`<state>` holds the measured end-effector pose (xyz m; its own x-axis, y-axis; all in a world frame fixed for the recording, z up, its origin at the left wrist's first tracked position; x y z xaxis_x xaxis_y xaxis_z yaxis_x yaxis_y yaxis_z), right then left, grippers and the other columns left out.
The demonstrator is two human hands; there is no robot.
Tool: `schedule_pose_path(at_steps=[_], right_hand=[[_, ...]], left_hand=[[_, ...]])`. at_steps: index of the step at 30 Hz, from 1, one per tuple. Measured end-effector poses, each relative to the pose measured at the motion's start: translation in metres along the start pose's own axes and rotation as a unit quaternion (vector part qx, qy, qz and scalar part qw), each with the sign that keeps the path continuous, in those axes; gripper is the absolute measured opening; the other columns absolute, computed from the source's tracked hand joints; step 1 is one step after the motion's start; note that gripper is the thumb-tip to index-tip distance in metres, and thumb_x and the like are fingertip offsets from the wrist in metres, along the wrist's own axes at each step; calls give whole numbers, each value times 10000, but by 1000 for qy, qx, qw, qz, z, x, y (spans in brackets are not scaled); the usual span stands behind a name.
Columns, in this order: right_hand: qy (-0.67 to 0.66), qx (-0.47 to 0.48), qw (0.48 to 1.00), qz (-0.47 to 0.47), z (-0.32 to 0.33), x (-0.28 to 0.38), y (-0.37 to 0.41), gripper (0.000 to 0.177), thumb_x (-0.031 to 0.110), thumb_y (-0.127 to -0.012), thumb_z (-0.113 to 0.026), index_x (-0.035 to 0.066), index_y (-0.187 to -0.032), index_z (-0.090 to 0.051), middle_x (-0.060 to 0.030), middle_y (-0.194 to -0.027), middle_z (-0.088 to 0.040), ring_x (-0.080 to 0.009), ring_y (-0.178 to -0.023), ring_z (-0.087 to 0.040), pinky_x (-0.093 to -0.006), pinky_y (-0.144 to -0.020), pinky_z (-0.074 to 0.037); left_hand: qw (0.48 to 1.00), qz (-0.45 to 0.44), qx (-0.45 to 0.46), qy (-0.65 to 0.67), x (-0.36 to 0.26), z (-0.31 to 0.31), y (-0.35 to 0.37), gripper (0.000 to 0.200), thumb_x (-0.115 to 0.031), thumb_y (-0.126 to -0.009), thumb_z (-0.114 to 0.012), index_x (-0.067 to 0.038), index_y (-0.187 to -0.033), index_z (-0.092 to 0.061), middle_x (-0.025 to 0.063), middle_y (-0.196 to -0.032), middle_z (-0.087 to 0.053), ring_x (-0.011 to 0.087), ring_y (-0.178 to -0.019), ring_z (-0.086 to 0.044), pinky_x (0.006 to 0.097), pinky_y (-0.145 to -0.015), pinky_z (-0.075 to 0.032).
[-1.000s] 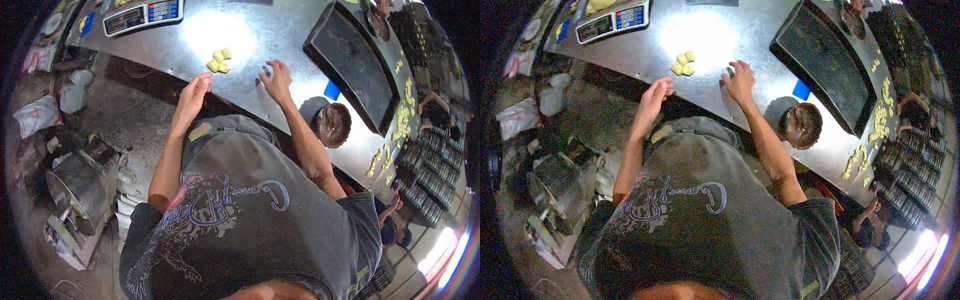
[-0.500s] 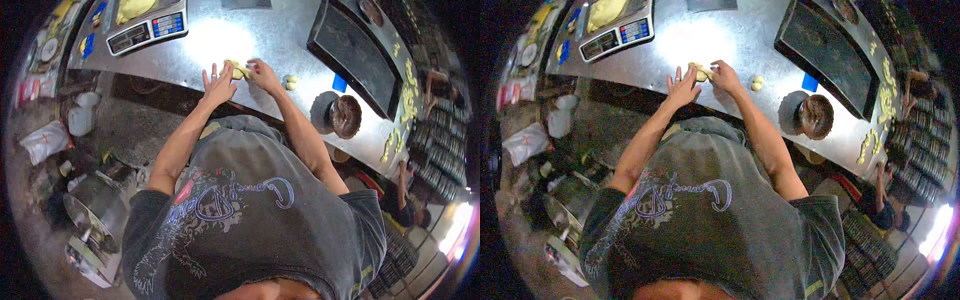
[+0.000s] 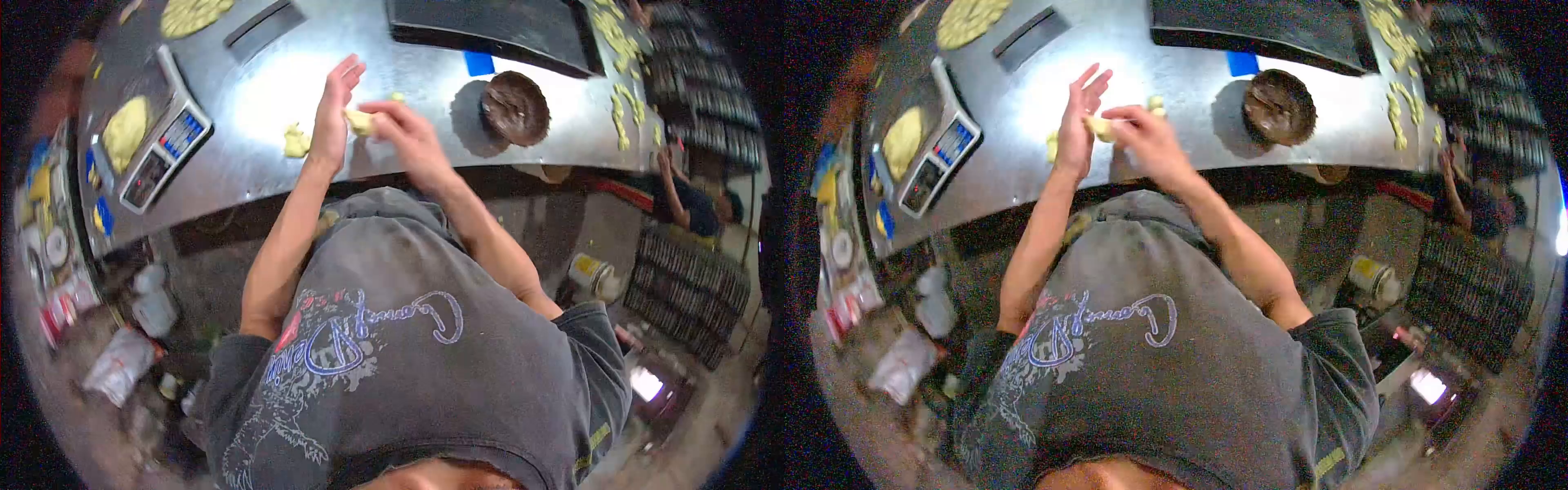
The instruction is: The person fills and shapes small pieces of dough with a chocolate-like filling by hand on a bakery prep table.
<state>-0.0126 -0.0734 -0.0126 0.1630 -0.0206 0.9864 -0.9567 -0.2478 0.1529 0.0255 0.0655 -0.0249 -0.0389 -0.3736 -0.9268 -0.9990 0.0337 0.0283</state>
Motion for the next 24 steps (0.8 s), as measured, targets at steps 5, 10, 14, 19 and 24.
schedule_pose_path(at_steps=[5, 10, 14, 19, 24], right_hand=[[365, -88, 876, 304, 29, 55, 13, 287, 127, -874, -723, 162, -1158, -745, -74, -1211, -587, -231, -1155, -528, -351, -875, -494], [108, -151, 975, 123, 101, 60, 31, 165, 119, -906, -730, 58, -1059, -743, -66, -992, -698, -195, -928, -639, -318, -829, -512], [-249, -54, 963, -89, 126, 19, 62, 256, 132, -921, -733, 21, -1142, -671, -34, -999, -674, -135, -918, -647, -287, -839, -512], [-403, 4, 894, -197, 180, 9, 78, 280, 113, -923, -680, 56, -1189, -614, -26, -1027, -657, -118, -890, -636, -280, -757, -520], [-205, 18, 961, -183, 272, -13, 62, 338, 71, -917, -584, 45, -1254, -578, -67, -1075, -659, -161, -949, -644, -321, -833, -529]], left_hand=[[938, 88, 65, 329, -22, -74, 4, 561, -463, -1100, -265, -233, -1602, -165, 199, -1540, -398, 336, -1377, -449, 436, -1145, -375], [938, -264, 43, -220, -13, -128, 30, 567, -389, -1084, -389, -14, -1507, -351, 166, -1453, -534, 298, -1313, -523, 503, -1169, -293], [829, -439, 112, -328, 2, -172, 32, 429, -404, -1062, -472, -44, -1185, -669, 58, -1028, -762, 244, -1101, -672, 468, -1154, -323], [878, -364, 173, -258, 51, -213, 31, 546, -446, -915, -699, -49, -1279, -607, 80, -1189, -713, 282, -1191, -613, 481, -1097, -395], [869, -205, 189, -410, 110, -244, 35, 880, -349, -875, -763, -82, -1559, -278, 180, -1512, -465, 384, -1394, -409, 490, -1159, -309]])
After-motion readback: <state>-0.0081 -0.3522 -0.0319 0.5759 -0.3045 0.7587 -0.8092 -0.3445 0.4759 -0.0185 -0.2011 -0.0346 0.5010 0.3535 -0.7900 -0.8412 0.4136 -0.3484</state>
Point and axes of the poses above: each hand's wrist, its own y-axis away from the middle knuckle, its own z-axis out of the back of the hand, x = y × z, the point moved 4 cm from there along -y, towards the middle knuckle
